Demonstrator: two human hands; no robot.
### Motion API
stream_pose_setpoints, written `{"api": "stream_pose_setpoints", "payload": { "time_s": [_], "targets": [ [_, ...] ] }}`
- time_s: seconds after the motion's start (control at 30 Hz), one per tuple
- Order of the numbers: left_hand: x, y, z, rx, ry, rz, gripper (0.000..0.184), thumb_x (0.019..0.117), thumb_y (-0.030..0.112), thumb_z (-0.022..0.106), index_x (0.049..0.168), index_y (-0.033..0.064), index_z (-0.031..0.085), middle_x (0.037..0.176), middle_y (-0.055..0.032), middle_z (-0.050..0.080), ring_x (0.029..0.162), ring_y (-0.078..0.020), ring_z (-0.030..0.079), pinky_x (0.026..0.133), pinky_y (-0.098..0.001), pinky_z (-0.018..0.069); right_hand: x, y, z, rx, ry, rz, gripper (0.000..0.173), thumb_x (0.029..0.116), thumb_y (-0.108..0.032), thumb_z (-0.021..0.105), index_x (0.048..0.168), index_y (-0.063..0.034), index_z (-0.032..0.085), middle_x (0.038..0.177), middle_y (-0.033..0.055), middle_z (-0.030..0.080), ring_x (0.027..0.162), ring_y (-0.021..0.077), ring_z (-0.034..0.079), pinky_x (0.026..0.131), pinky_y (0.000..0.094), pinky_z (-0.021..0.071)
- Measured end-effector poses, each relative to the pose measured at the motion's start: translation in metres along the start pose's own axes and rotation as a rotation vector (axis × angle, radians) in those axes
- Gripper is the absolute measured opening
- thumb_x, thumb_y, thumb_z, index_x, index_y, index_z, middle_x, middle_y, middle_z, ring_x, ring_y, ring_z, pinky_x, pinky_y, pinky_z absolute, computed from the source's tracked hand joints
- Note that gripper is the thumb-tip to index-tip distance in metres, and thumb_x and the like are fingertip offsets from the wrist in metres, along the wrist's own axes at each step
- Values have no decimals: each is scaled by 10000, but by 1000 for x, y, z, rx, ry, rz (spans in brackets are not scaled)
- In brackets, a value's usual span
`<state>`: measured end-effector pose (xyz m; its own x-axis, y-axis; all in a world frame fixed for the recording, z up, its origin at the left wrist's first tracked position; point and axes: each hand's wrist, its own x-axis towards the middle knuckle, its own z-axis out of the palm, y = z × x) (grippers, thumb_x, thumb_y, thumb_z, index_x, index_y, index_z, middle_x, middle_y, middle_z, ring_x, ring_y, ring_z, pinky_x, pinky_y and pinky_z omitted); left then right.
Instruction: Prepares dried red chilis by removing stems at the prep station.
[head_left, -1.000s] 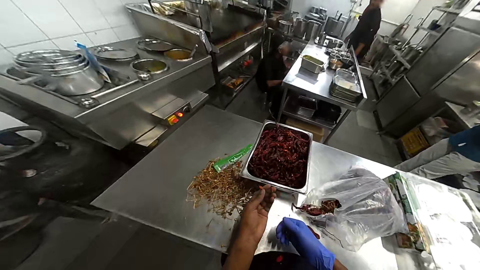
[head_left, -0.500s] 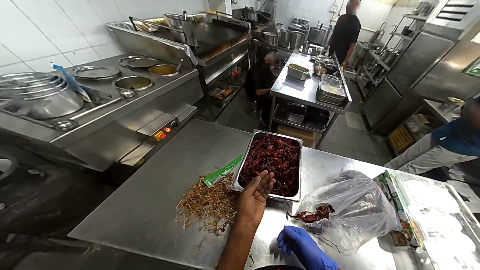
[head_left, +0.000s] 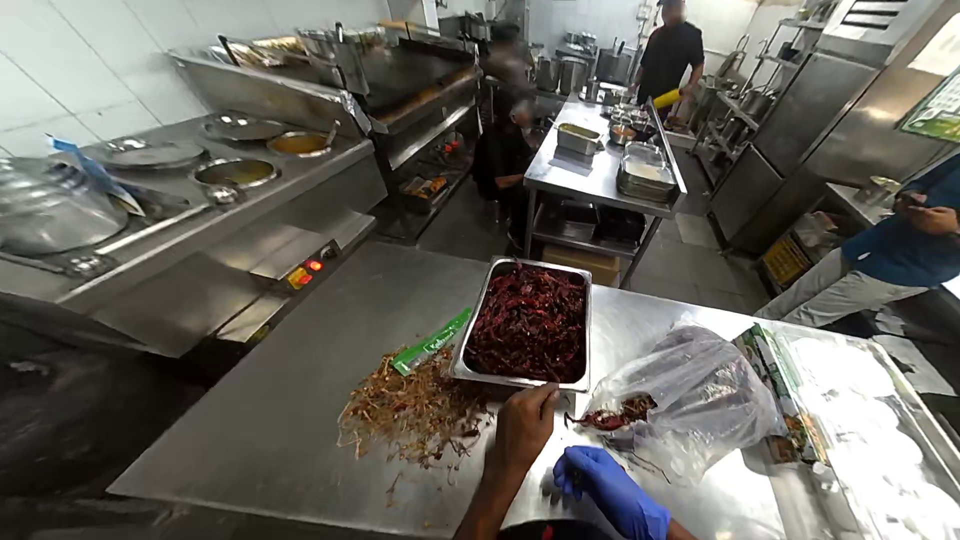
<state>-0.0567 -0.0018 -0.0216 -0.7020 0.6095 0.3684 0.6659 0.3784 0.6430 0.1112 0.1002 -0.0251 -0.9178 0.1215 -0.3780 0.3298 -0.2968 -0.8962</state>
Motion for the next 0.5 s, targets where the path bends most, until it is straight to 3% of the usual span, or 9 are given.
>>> {"api": "stream_pose_setpoints", "payload": {
  "time_s": [0.07, 0.17, 0.27, 0.4, 0.5],
  "targets": [
    [-14, -4, 3, -76, -111, -84, 229, 1011, 288, 605, 1113, 188, 784, 927, 1, 762, 825, -145, 727, 788, -431, 618, -10, 0, -3, -117, 0, 12, 451, 1105, -362, 410, 1030, -37, 713, 951, 87, 700, 826, 178, 646, 751, 341, 544],
    [-30, -15, 12, -150, -244, -171, 218, 998, 170, 620, 1168, 188, 755, 1047, 12, 748, 913, -132, 715, 857, -423, 613, -22, 2, -4, -298, -8, 33, 411, 1076, -430, 470, 1084, -119, 738, 1015, 31, 718, 905, 163, 671, 808, 347, 555],
    [-39, -19, 19, -147, -270, -188, 235, 994, 152, 614, 1182, 193, 750, 1064, 14, 747, 963, -137, 712, 886, -437, 603, -29, 8, 2, -241, 29, 64, 388, 1072, -419, 492, 1089, -119, 737, 1054, 33, 718, 945, 167, 679, 824, 346, 567],
    [-35, -15, 30, -117, -393, -44, 342, 960, 193, 682, 1301, 176, 704, 1309, -51, 674, 1227, -237, 624, 1056, -496, 513, -28, 13, 7, -125, 103, 99, 367, 1070, -373, 506, 1111, -79, 721, 1084, 68, 723, 997, 189, 693, 871, 364, 581],
    [-29, -13, 41, -151, -443, 79, 295, 963, 255, 697, 1245, 177, 733, 1420, -83, 597, 1289, -276, 576, 1076, -504, 494, -35, -7, 11, 4, 38, 49, 393, 1078, -323, 502, 1291, -28, 650, 1317, 133, 647, 1221, 266, 633, 1046, 446, 538]
  ]
}}
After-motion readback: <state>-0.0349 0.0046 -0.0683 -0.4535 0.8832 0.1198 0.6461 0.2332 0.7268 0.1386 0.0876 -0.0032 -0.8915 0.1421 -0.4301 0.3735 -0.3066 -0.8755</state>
